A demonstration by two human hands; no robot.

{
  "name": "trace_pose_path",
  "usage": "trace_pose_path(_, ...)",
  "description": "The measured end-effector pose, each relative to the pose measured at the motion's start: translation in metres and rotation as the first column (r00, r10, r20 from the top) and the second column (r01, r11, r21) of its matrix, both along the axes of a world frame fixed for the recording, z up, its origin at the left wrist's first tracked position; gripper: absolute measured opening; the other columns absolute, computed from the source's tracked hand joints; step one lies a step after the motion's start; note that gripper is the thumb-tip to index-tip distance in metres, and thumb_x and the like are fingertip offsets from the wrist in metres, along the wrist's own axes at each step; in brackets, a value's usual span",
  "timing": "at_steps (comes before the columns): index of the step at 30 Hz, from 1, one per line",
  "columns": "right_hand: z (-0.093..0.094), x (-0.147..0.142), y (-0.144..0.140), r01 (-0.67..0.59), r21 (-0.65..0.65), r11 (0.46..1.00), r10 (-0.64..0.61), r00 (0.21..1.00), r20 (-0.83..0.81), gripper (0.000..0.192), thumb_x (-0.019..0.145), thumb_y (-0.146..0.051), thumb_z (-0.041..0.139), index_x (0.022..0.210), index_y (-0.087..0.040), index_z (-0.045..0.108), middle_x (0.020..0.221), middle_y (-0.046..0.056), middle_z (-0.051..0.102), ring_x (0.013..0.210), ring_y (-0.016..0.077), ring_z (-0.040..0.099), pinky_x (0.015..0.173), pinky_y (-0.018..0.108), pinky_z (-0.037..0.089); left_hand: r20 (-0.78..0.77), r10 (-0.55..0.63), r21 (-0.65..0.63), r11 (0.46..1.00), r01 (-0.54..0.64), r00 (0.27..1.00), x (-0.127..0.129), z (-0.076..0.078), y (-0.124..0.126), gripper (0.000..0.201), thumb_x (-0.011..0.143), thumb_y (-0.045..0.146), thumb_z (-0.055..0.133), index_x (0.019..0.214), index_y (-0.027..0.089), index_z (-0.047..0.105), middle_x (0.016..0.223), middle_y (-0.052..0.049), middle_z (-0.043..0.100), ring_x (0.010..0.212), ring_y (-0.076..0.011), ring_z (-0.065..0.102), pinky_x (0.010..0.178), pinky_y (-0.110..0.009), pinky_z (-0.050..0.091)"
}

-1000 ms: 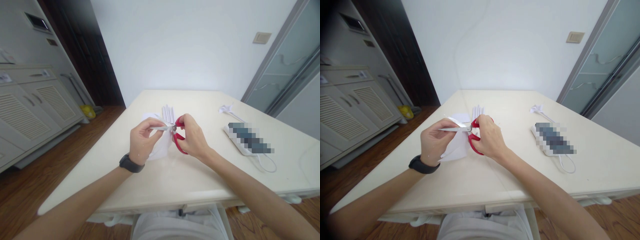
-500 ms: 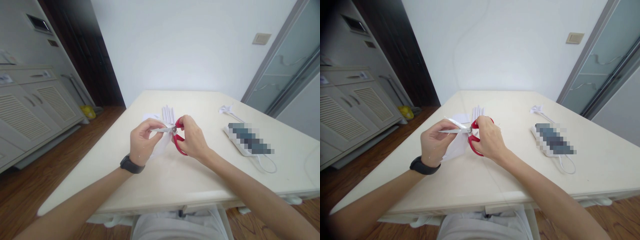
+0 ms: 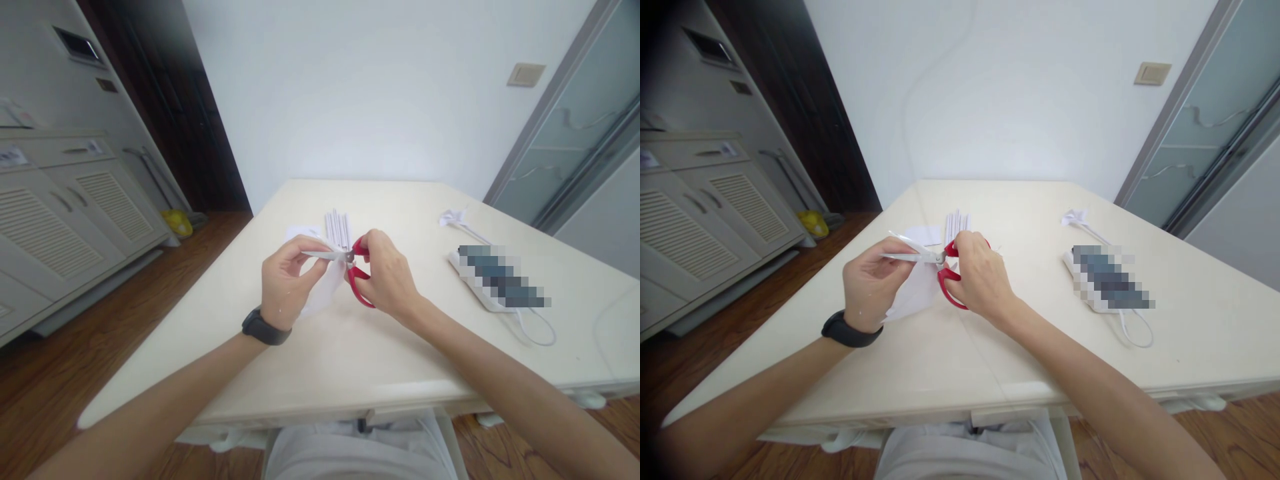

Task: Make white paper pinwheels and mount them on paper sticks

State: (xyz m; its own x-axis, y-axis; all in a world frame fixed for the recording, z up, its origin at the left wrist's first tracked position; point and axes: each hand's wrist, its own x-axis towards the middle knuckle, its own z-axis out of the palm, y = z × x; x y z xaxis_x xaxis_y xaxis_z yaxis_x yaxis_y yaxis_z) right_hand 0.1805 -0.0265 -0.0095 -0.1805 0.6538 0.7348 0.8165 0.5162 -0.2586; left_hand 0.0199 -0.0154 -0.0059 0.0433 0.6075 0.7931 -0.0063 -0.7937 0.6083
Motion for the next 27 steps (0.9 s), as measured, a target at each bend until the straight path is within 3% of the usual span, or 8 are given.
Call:
trace_pose_path(13,-0.0005,0.0003,-0.0002,0.001,0.016,1.000,-0.001,1.000,-0.029,0.019,0.069,-0.018,0.050,0.083,-0.021,0.037,0.081,0.002,0.053,0.073,0.0167,0.051,0.055,0.027,0.039,0.030,-0.027,-0.008,1.000,0.027,0.999,0.0013,0.0003,0.0002,0.016,0.073,0.003,0.058,0.074,0.018,0.064,0.076,-0.001,0.063,0.075,-0.0121,0.059,0.071,-0.024,0.048)
trace_pose_path(27,0.0014,-0.0002,-0.0019,-0.073,0.014,0.997,0.074,0.995,-0.066,0.026,0.065,-0.015,0.050,0.088,-0.020,0.039,0.087,0.006,0.052,0.077,0.0203,0.049,0.059,0.030,0.040,-0.007,0.036,-0.030,0.999,-0.036,0.999,0.0004,0.0009,-0.0001,0.014,0.069,0.005,0.060,0.073,0.018,0.063,0.073,-0.001,0.062,0.075,-0.0144,0.059,0.070,-0.026,0.048)
